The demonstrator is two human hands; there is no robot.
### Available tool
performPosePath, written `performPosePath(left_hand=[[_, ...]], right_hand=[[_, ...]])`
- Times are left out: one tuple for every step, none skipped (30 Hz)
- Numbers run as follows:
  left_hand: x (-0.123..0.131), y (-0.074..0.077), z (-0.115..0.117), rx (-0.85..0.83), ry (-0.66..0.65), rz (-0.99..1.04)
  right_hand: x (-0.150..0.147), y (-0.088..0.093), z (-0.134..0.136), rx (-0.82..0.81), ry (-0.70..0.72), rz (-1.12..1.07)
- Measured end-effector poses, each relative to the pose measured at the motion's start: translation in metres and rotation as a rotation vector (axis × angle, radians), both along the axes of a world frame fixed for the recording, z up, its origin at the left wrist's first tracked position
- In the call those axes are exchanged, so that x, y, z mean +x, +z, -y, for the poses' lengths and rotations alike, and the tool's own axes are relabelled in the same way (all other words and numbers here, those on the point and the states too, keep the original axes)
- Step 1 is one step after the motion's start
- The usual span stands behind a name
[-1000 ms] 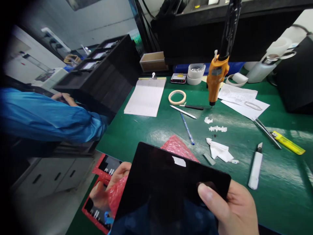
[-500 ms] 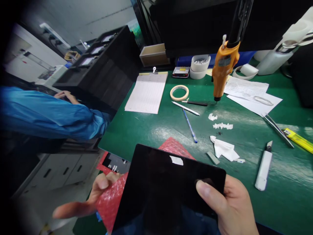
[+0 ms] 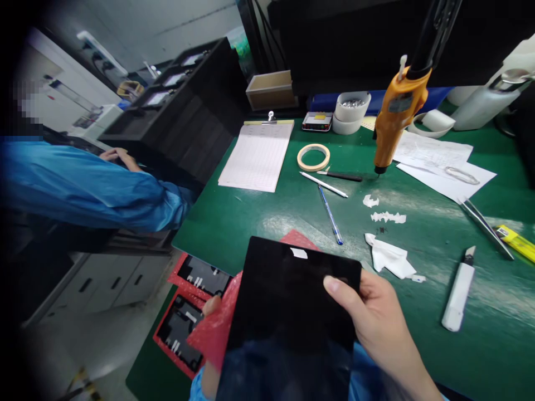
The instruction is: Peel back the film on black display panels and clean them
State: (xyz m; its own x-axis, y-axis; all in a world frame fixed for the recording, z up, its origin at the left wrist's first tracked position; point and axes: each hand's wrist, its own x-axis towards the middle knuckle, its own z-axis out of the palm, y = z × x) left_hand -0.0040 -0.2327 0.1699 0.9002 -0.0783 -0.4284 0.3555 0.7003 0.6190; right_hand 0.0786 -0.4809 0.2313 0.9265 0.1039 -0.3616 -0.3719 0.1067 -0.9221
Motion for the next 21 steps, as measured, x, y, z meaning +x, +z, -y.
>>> performPosePath(left_hand=[[0.004, 0.000, -0.002, -0.050, -0.065, -0.009], [0.009, 0.001, -0.003, -0.085, -0.121, -0.018], [0.014, 0.003, -0.004, -0.093, -0.149, -0.027], [0.019, 0.005, -0.004, -0.080, -0.152, -0.044], [0.023, 0.008, -0.004, -0.052, -0.140, -0.071], [0.027, 0.012, -0.002, -0.021, -0.116, -0.106], [0.030, 0.015, 0.000, 0.004, -0.099, -0.142], [0.031, 0.017, 0.002, 0.022, -0.084, -0.169], [0.032, 0.017, 0.004, 0.034, -0.075, -0.183], [0.033, 0.017, 0.006, 0.043, -0.072, -0.185], [0.033, 0.016, 0.007, 0.058, -0.073, -0.180], [0.033, 0.014, 0.008, 0.082, -0.079, -0.175], [0.034, 0.012, 0.009, 0.114, -0.083, -0.168], [0.035, 0.010, 0.009, 0.148, -0.080, -0.157], [0.036, 0.009, 0.009, 0.180, -0.076, -0.141], [0.037, 0.009, 0.008, 0.213, -0.069, -0.115], [0.038, 0.009, 0.008, 0.245, -0.064, -0.081], [0.039, 0.010, 0.007, 0.277, -0.065, -0.042], [0.039, 0.011, 0.006, 0.308, -0.075, -0.003], [0.039, 0.012, 0.005, 0.340, -0.093, 0.035], [0.039, 0.013, 0.004, 0.372, -0.108, 0.070]], right_hand=[[0.005, -0.004, 0.001, -0.011, 0.035, 0.035], [0.010, -0.007, 0.000, -0.030, 0.065, 0.061], [0.015, -0.008, 0.000, -0.057, 0.105, 0.080], [0.021, -0.008, 0.000, -0.105, 0.149, 0.115], [0.028, -0.008, 0.000, -0.176, 0.195, 0.165], [0.036, -0.009, 0.001, -0.264, 0.236, 0.225], [0.045, -0.010, 0.003, -0.364, 0.266, 0.288], [0.056, -0.013, 0.006, -0.472, 0.279, 0.356], [0.069, -0.017, 0.008, -0.564, 0.274, 0.415], [0.083, -0.022, 0.010, -0.643, 0.250, 0.465], [0.098, -0.028, 0.012, -0.717, 0.233, 0.510], [0.112, -0.033, 0.012, -0.791, 0.225, 0.555], [0.127, -0.039, 0.012, -0.859, 0.237, 0.595], [0.140, -0.043, 0.010, -0.914, 0.267, 0.632], [0.151, -0.046, 0.008, -0.955, 0.306, 0.667], [0.161, -0.048, 0.005, -0.979, 0.353, 0.701], [0.168, -0.048, 0.002, -0.987, 0.400, 0.732], [0.174, -0.046, 0.000, -0.980, 0.440, 0.760], [0.178, -0.042, -0.002, -0.964, 0.469, 0.783], [0.180, -0.036, -0.002, -0.942, 0.480, 0.801], [0.180, -0.028, -0.002, -0.914, 0.474, 0.813]])
